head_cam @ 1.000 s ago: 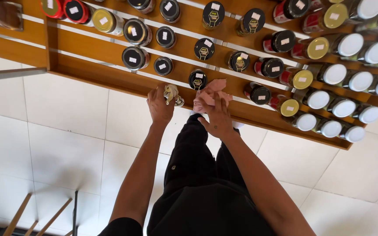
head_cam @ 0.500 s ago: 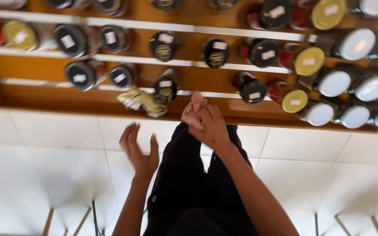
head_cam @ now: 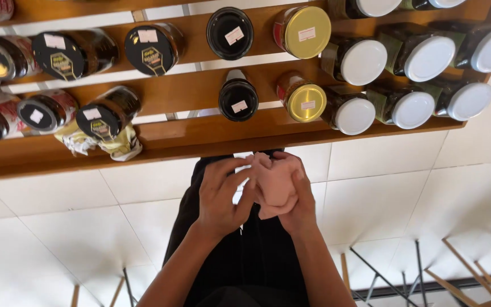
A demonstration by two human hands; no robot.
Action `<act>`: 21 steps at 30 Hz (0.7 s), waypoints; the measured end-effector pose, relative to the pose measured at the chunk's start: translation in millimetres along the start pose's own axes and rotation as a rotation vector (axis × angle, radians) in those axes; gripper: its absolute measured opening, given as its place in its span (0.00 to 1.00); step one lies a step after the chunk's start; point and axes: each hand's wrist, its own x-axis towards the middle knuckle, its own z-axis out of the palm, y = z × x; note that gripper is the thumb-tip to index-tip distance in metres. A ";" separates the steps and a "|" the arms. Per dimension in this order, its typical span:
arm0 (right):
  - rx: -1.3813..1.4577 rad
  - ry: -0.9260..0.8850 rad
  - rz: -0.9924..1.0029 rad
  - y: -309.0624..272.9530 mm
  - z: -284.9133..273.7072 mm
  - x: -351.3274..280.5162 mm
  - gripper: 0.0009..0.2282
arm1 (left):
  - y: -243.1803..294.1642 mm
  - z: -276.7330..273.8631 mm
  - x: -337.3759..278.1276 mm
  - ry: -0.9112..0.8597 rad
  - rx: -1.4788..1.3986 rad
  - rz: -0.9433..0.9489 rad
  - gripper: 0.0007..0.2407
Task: Wiping dust off food jars and organizing them on a grocery store shelf.
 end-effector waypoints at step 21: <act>-0.962 -0.447 0.067 59.7 79.5 57.8 0.19 | -98.8 -86.2 -64.3 0.191 0.407 -0.496 0.21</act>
